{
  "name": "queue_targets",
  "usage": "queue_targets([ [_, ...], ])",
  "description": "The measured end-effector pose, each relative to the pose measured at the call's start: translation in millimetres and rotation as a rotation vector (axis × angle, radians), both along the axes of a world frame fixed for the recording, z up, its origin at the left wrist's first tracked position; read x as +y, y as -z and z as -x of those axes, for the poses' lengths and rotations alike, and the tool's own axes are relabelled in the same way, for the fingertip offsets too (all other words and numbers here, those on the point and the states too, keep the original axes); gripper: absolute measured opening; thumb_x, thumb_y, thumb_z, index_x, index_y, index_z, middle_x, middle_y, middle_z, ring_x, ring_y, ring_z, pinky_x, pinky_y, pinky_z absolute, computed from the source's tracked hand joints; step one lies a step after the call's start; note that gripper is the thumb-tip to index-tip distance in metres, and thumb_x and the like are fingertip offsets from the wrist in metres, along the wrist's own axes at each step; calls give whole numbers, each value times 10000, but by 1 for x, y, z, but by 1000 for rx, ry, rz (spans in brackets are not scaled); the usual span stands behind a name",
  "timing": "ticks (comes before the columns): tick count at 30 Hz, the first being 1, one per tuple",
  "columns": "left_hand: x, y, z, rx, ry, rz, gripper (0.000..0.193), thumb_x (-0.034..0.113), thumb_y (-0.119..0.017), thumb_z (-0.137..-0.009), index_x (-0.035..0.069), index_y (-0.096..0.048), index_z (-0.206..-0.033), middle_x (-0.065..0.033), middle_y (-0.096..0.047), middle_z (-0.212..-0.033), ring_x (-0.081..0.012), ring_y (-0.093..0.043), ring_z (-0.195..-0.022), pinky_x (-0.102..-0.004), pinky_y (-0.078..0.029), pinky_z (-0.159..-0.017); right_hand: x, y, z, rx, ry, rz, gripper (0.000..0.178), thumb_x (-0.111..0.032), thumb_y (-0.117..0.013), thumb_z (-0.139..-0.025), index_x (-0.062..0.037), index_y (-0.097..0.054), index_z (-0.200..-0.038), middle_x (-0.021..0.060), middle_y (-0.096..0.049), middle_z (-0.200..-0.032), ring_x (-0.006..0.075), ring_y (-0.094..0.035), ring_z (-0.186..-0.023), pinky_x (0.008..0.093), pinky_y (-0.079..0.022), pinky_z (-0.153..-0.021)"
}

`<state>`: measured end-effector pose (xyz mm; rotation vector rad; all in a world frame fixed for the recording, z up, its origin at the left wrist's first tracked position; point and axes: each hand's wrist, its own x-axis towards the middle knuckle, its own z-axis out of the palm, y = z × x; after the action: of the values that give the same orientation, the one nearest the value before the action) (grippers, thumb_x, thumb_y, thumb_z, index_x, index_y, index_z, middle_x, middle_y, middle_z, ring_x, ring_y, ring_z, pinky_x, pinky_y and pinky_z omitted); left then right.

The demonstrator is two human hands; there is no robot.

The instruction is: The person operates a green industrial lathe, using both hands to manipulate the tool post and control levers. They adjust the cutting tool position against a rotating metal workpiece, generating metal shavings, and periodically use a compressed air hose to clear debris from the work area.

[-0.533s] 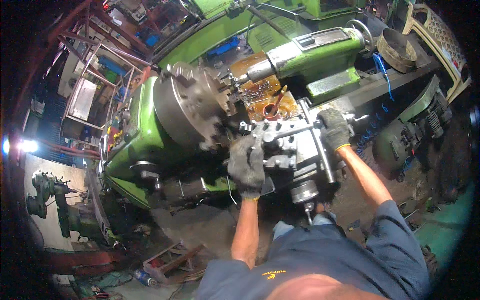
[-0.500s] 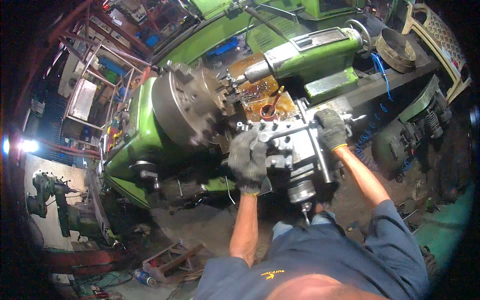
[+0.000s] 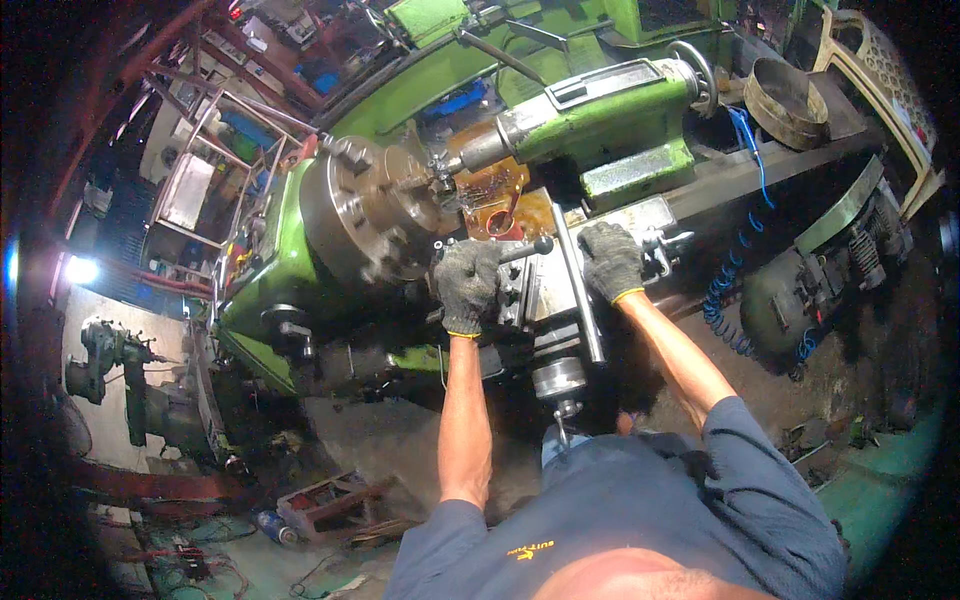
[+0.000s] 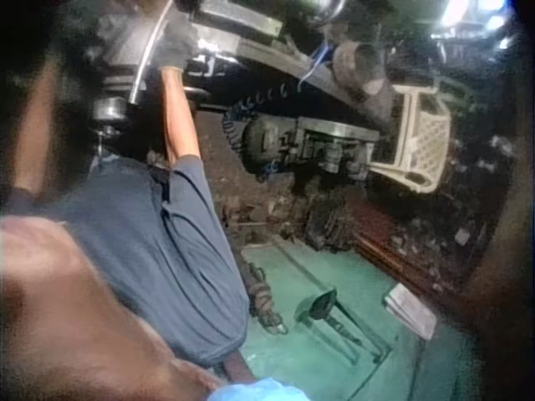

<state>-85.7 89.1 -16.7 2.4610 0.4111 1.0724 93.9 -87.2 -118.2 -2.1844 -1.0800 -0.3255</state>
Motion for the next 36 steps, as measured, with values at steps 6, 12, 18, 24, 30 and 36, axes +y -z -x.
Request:
queue_targets([
  [6,3,-2,1,-6,-17,-65,234,217,-626,-943,24,-739,-871,-168,-656,-758,-320,-667,-725,-419,-506,-682,3,-3,3,-16,-7,-36,107,-123,-637,-783,-116,-692,-874,145,-667,-911,362,-640,-901,488,-507,-806],
  [12,-1,-5,0,16,-41,-6,260,244,-614,-958,29,-726,-865,-178,-650,-763,-320,-663,-709,-420,-498,-660,2,-4,2,17,-8,18,128,-130,-628,-798,-115,-658,-921,143,-666,-954,368,-637,-924,499,-497,-823],
  [18,1,0,-1,-4,-65,27,244,249,-650,-932,60,-727,-797,-178,-682,-789,-369,-669,-755,-464,-503,-676,4,5,1,-8,3,-23,94,-148,-660,-803,-130,-654,-894,129,-655,-917,360,-630,-923,484,-495,-829],
  [24,12,15,-1,-36,-58,-143,283,253,-675,-939,50,-688,-743,-185,-659,-761,-378,-647,-713,-473,-481,-638,5,0,4,-6,9,-31,109,-104,-676,-789,-131,-663,-893,130,-657,-895,356,-633,-904,478,-504,-830],
  [30,0,-1,0,-16,-85,31,293,253,-687,-933,39,-680,-732,-193,-637,-720,-382,-639,-689,-463,-470,-616,4,4,2,-11,-6,-30,127,-96,-673,-792,-139,-658,-911,127,-656,-904,355,-630,-905,476,-503,-829],
  [36,4,5,-1,45,-88,0,238,234,-619,-948,52,-725,-837,-150,-647,-731,-310,-662,-689,-403,-506,-637,5,12,-3,-39,-4,-28,116,-114,-669,-797,-146,-659,-907,123,-655,-901,352,-632,-908,473,-504,-832],
])
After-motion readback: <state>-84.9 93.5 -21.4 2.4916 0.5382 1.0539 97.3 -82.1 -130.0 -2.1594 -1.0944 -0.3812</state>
